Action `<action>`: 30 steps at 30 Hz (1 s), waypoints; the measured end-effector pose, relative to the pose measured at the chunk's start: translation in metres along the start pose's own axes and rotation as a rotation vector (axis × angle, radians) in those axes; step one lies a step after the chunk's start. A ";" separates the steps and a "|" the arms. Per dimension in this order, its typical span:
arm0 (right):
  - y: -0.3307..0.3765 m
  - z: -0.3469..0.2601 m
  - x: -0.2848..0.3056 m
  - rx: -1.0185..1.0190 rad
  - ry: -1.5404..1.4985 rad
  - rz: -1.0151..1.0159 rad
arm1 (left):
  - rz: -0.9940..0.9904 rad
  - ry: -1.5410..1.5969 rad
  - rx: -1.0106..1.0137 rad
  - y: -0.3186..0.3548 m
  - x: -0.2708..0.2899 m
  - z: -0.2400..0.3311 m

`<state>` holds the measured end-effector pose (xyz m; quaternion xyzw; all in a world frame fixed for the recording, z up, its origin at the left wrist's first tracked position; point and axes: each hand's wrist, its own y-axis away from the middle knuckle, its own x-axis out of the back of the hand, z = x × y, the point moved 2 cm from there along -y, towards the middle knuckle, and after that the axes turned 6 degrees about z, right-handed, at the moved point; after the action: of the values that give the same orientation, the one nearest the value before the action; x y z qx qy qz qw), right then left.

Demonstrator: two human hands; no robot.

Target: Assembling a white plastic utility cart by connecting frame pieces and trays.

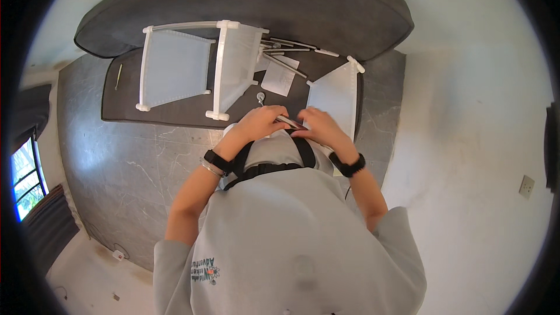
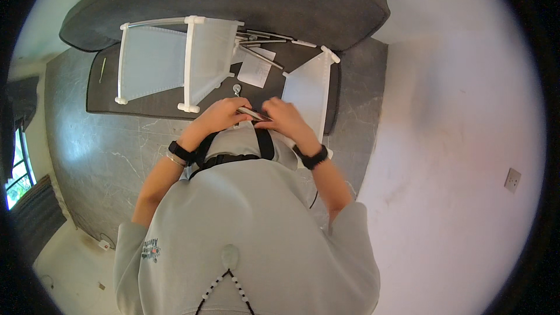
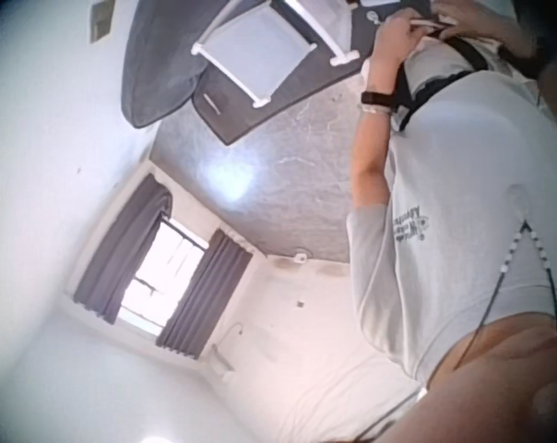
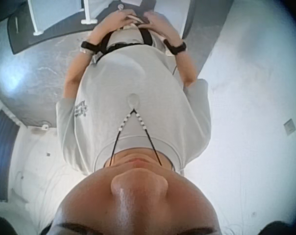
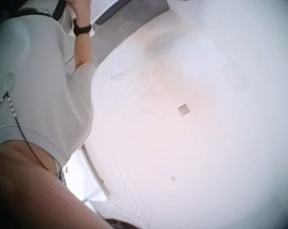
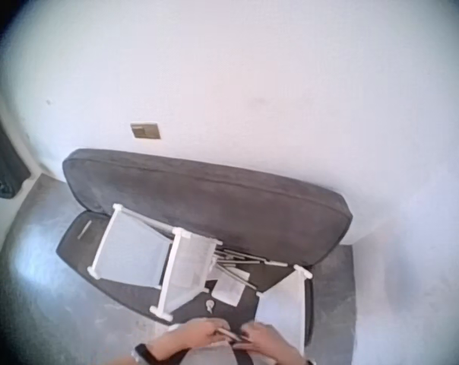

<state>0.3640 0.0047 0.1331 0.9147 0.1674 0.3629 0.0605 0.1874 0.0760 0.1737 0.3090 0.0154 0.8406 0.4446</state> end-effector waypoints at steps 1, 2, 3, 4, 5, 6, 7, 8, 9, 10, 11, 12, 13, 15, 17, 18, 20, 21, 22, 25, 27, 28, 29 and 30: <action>0.017 0.011 0.011 -0.027 -0.005 0.153 | -0.025 -0.150 0.004 -0.003 0.003 0.003; 0.037 0.022 0.019 -0.086 0.070 0.192 | -0.029 -0.151 0.002 -0.003 0.003 0.001; 0.058 0.032 0.027 -0.150 0.145 0.230 | -0.001 -0.175 -0.004 -0.003 0.004 -0.002; 0.085 0.051 0.022 -0.189 0.266 0.249 | 0.027 -0.199 -0.014 -0.002 0.006 -0.006; 0.108 0.063 0.013 -0.230 0.387 0.264 | 0.016 -0.197 -0.018 -0.002 0.008 -0.011; 0.119 0.061 0.011 -0.238 0.388 0.265 | 0.028 -0.174 0.004 -0.003 0.010 -0.018; 0.130 0.062 0.007 -0.344 0.443 0.141 | 0.040 -0.151 0.025 -0.002 0.013 -0.023; 0.137 0.064 0.004 -0.450 0.496 0.015 | 0.035 -0.148 0.020 -0.001 0.014 -0.027; 0.143 0.072 -0.009 -0.467 0.497 0.016 | 0.042 -0.126 0.030 0.000 0.014 -0.029; 0.149 0.086 -0.031 -0.538 0.260 0.138 | 0.046 -0.106 0.039 0.001 0.014 -0.030; 0.154 0.094 -0.043 -0.595 0.019 0.259 | 0.055 -0.074 0.022 0.002 0.014 -0.031; 0.152 0.091 -0.042 -0.602 0.019 0.260 | 0.049 -0.072 0.019 0.001 0.018 -0.030; 0.148 0.090 -0.041 -0.623 0.017 0.278 | 0.022 -0.117 0.034 -0.001 0.022 -0.029; 0.143 0.093 -0.035 -0.647 0.013 0.295 | -0.008 -0.162 0.048 -0.003 0.027 -0.025; 0.140 0.108 -0.023 -0.585 0.070 0.470 | 0.112 -0.456 -0.208 -0.006 0.027 -0.014; 0.134 0.114 -0.015 -0.588 0.068 0.471 | 0.109 -0.457 -0.210 -0.010 0.024 -0.008; 0.118 0.116 0.015 -0.595 0.239 0.676 | 0.230 -0.788 -0.294 -0.023 0.014 0.009; 0.108 0.115 0.029 -0.600 0.239 0.679 | 0.226 -0.787 -0.299 -0.032 0.008 0.016; 0.098 0.112 0.044 -0.594 0.295 0.738 | 0.268 -0.945 -0.371 -0.043 0.001 0.025; 0.065 0.102 0.067 -0.559 0.377 0.783 | 0.280 -1.054 -0.447 -0.067 -0.025 0.037; 0.038 0.088 0.067 -0.527 0.441 0.727 | 0.255 -1.004 -0.444 -0.080 -0.051 0.033; 0.024 0.080 0.063 -0.529 0.481 0.689 | 0.279 -0.983 -0.357 -0.087 -0.062 0.031; 0.013 0.076 0.059 -0.513 0.489 0.710 | 0.303 -0.960 -0.270 -0.093 -0.069 0.026; 0.005 0.074 0.056 -0.503 0.498 0.729 | 0.304 -0.957 -0.276 -0.098 -0.073 0.028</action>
<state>0.4544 0.0200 0.1162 0.7565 -0.2461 0.5966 0.1063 0.3048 0.0736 0.1298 0.5961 -0.3455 0.6545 0.3111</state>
